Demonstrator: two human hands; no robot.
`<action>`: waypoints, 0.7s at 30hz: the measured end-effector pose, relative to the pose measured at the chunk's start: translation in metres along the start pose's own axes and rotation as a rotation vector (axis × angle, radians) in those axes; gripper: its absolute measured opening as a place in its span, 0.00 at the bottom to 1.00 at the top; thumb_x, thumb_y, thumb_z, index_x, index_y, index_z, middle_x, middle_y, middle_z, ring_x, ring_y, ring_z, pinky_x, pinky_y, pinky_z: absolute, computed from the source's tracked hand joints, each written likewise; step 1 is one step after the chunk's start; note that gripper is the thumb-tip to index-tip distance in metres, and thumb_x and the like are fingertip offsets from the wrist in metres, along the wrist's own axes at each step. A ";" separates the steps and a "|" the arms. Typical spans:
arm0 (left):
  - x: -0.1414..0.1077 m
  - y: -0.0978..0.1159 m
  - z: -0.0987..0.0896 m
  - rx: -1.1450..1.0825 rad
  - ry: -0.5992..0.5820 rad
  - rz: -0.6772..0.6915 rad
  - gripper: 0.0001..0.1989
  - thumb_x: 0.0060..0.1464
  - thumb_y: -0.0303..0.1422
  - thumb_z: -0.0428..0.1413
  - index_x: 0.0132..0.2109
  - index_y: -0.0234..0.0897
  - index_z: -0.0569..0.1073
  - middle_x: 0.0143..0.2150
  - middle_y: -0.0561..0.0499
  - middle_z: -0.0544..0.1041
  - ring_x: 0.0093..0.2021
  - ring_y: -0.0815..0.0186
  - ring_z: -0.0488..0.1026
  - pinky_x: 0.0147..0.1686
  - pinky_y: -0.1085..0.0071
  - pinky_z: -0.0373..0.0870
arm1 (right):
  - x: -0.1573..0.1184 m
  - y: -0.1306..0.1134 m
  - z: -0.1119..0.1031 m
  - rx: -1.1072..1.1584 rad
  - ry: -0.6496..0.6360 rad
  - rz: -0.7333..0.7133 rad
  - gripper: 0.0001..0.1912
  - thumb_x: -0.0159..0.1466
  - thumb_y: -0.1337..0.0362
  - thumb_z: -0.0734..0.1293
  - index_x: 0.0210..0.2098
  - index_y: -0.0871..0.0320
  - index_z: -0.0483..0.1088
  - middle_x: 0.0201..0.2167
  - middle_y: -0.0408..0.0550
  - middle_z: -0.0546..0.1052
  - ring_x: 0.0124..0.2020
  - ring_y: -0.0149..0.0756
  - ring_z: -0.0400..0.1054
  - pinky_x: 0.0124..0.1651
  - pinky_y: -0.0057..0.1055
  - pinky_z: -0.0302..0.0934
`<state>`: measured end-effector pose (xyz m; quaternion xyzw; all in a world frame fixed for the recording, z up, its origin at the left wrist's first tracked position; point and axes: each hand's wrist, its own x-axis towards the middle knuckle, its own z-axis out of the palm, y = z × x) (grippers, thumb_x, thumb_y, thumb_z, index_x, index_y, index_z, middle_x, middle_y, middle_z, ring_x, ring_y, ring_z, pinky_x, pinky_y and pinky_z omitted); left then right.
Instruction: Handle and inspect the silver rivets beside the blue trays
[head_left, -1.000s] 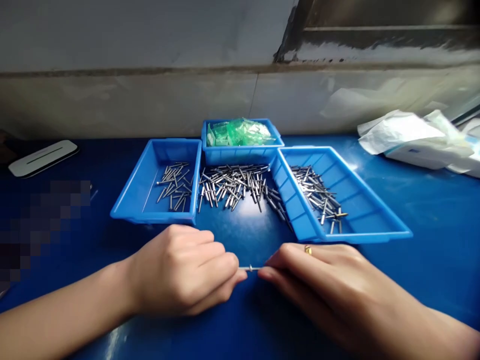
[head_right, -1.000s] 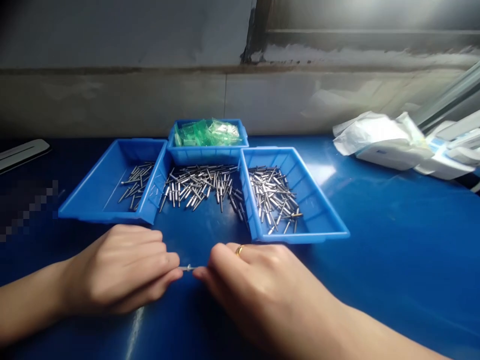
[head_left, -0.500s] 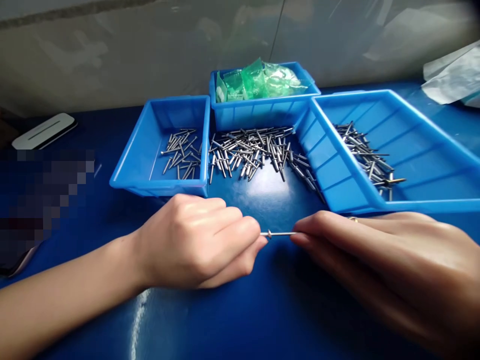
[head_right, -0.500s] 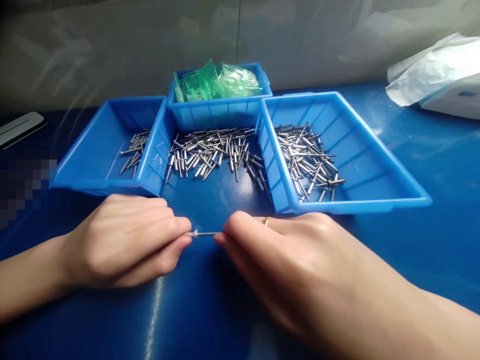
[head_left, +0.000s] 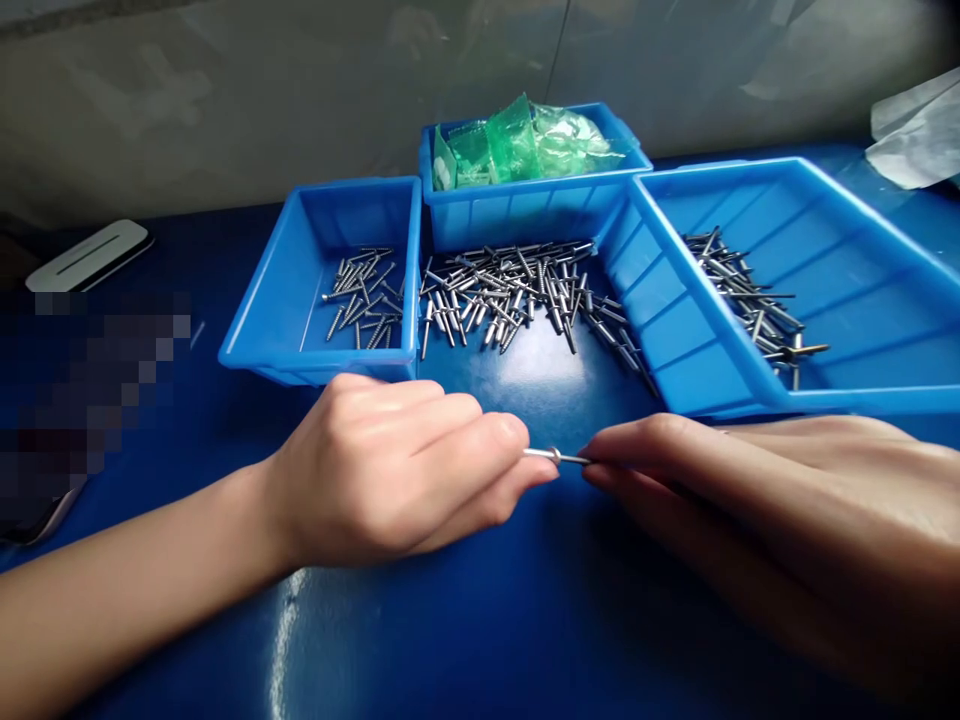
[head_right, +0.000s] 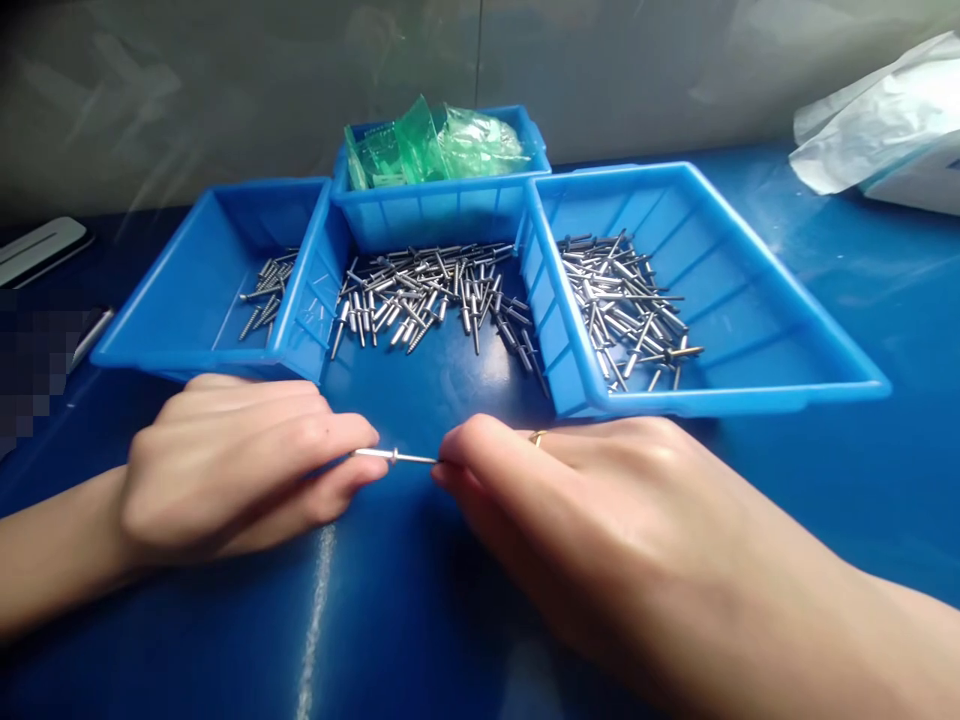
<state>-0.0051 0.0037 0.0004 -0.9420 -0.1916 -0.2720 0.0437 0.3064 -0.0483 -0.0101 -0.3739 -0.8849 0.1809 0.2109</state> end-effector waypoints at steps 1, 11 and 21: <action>-0.001 0.004 -0.002 -0.004 0.005 -0.029 0.20 0.96 0.33 0.55 0.49 0.40 0.86 0.32 0.59 0.88 0.27 0.68 0.84 0.30 0.66 0.76 | 0.000 -0.001 0.001 -0.010 0.005 -0.008 0.19 0.95 0.61 0.60 0.46 0.46 0.72 0.31 0.38 0.83 0.19 0.35 0.67 0.27 0.39 0.58; -0.008 0.008 -0.016 -0.168 -0.101 -0.002 0.11 0.93 0.31 0.59 0.68 0.40 0.86 0.35 0.58 0.88 0.32 0.65 0.86 0.36 0.65 0.82 | 0.002 -0.002 0.006 0.046 0.059 0.035 0.14 0.95 0.57 0.63 0.49 0.44 0.73 0.29 0.37 0.82 0.19 0.39 0.72 0.26 0.39 0.61; 0.000 -0.006 0.005 0.003 -0.041 0.084 0.20 0.90 0.27 0.58 0.43 0.39 0.85 0.34 0.54 0.90 0.26 0.66 0.82 0.26 0.65 0.74 | 0.000 0.001 -0.001 0.006 0.073 0.015 0.18 0.97 0.54 0.59 0.47 0.43 0.68 0.26 0.35 0.77 0.17 0.40 0.69 0.24 0.43 0.55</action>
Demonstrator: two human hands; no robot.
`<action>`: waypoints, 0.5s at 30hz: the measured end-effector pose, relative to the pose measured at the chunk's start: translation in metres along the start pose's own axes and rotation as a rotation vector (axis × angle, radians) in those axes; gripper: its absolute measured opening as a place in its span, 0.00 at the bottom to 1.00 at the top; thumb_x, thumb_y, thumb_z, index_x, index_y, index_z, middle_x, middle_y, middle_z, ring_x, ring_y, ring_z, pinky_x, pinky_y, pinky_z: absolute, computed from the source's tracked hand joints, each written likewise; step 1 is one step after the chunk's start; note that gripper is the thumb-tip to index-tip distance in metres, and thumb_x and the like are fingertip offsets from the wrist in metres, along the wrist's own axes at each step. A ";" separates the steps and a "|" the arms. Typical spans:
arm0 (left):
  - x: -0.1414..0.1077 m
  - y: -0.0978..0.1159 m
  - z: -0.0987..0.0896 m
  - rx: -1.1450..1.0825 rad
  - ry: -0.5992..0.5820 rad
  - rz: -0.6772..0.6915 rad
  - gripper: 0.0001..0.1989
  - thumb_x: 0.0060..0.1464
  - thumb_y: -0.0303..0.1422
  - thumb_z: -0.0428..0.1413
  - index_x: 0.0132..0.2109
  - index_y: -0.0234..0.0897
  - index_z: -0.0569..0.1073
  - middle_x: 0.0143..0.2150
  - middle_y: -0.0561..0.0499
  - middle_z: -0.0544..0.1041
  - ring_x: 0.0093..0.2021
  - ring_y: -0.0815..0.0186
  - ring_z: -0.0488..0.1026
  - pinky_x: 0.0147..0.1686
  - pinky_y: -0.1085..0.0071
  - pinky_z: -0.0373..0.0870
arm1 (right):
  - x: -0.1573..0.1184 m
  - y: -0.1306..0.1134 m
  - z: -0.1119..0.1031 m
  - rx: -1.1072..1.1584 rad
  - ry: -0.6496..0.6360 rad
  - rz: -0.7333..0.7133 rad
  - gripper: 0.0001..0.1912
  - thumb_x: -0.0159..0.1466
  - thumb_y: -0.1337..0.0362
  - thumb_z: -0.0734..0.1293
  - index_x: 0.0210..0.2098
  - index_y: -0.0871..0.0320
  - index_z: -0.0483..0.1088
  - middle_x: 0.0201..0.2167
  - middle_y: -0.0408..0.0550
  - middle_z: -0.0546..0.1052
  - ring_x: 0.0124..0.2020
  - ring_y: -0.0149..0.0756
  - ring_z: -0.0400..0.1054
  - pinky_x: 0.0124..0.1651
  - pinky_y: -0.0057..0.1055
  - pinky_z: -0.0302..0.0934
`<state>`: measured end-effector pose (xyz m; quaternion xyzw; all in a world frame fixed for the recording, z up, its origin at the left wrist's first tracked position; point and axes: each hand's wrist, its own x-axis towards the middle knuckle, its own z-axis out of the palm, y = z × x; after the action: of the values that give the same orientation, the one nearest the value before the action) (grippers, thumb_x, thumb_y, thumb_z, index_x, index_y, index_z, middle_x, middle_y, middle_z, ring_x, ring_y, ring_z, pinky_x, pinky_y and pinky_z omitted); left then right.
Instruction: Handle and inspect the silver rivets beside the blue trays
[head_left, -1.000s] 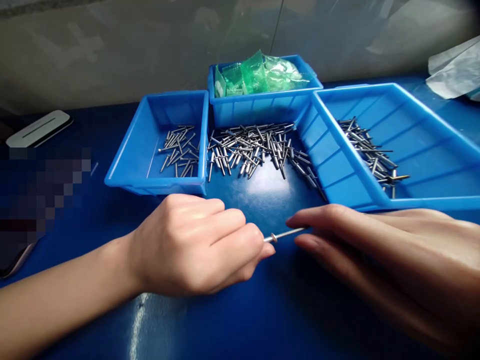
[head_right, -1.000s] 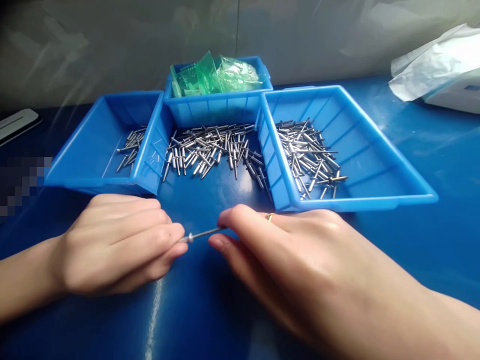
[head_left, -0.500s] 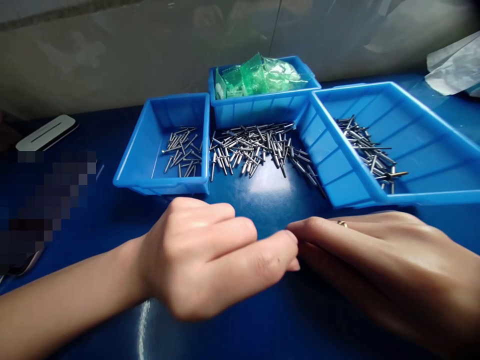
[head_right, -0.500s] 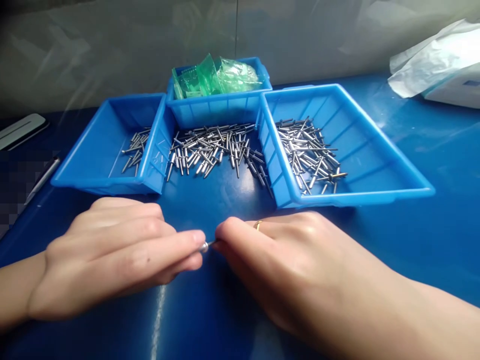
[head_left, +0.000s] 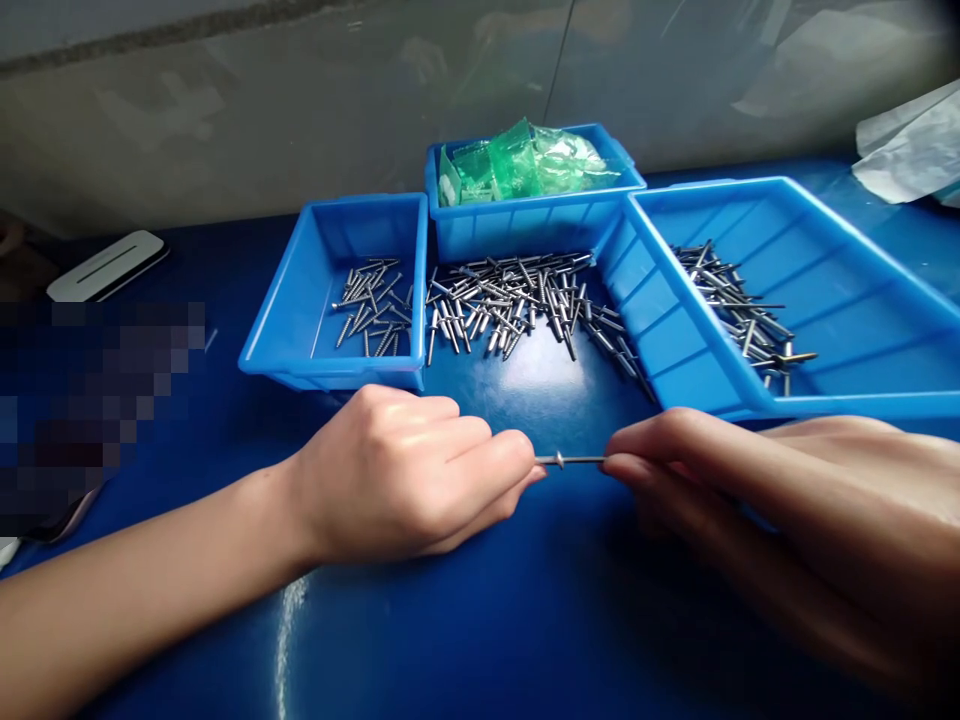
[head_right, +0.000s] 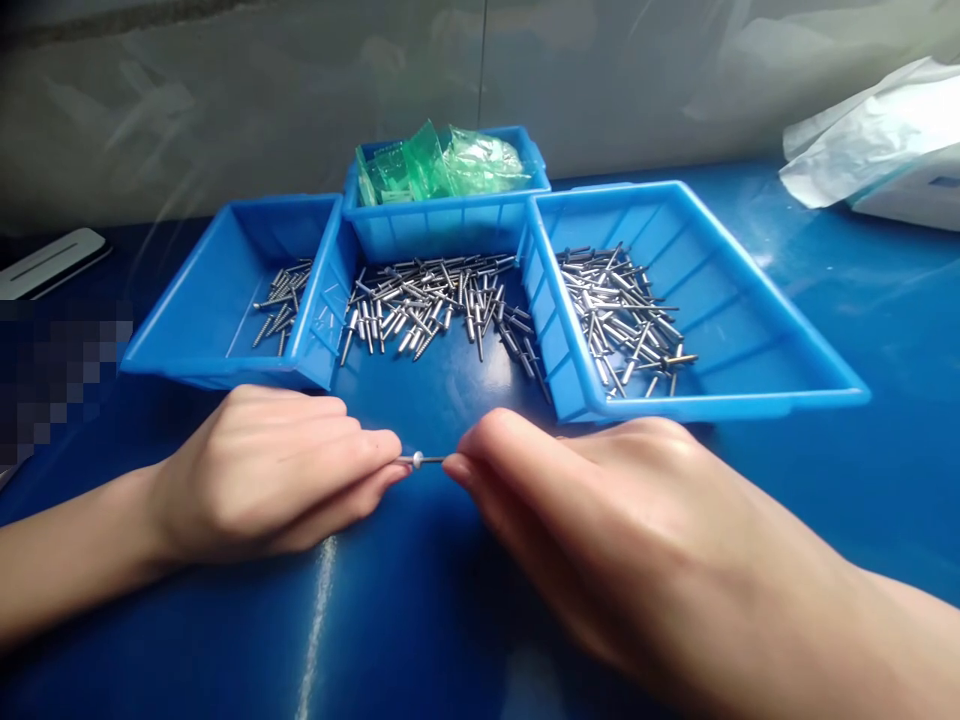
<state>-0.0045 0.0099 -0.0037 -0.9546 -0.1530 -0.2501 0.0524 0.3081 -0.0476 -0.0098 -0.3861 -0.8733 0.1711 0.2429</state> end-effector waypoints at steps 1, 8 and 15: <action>0.000 0.000 0.000 0.002 -0.001 0.000 0.20 0.90 0.26 0.58 0.43 0.39 0.85 0.35 0.55 0.90 0.26 0.67 0.83 0.27 0.66 0.75 | 0.001 -0.001 0.000 0.006 -0.010 -0.002 0.17 0.97 0.54 0.60 0.49 0.43 0.70 0.26 0.35 0.77 0.18 0.40 0.70 0.25 0.42 0.57; 0.001 0.000 0.003 -0.052 -0.005 -0.025 0.18 0.85 0.22 0.56 0.43 0.38 0.84 0.33 0.56 0.89 0.23 0.69 0.78 0.24 0.67 0.71 | 0.000 -0.002 0.002 -0.017 0.042 0.008 0.17 0.97 0.52 0.62 0.79 0.41 0.71 0.45 0.42 0.92 0.32 0.44 0.88 0.37 0.35 0.78; 0.001 -0.001 0.002 -0.096 0.009 -0.017 0.22 0.92 0.26 0.53 0.47 0.35 0.87 0.37 0.53 0.92 0.28 0.67 0.84 0.28 0.65 0.78 | 0.001 0.002 -0.001 0.017 -0.005 -0.011 0.14 0.96 0.59 0.60 0.55 0.43 0.75 0.36 0.38 0.85 0.26 0.40 0.78 0.33 0.36 0.71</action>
<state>-0.0024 0.0112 -0.0052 -0.9536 -0.1487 -0.2618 0.0052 0.3091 -0.0451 -0.0097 -0.3790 -0.8745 0.1780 0.2449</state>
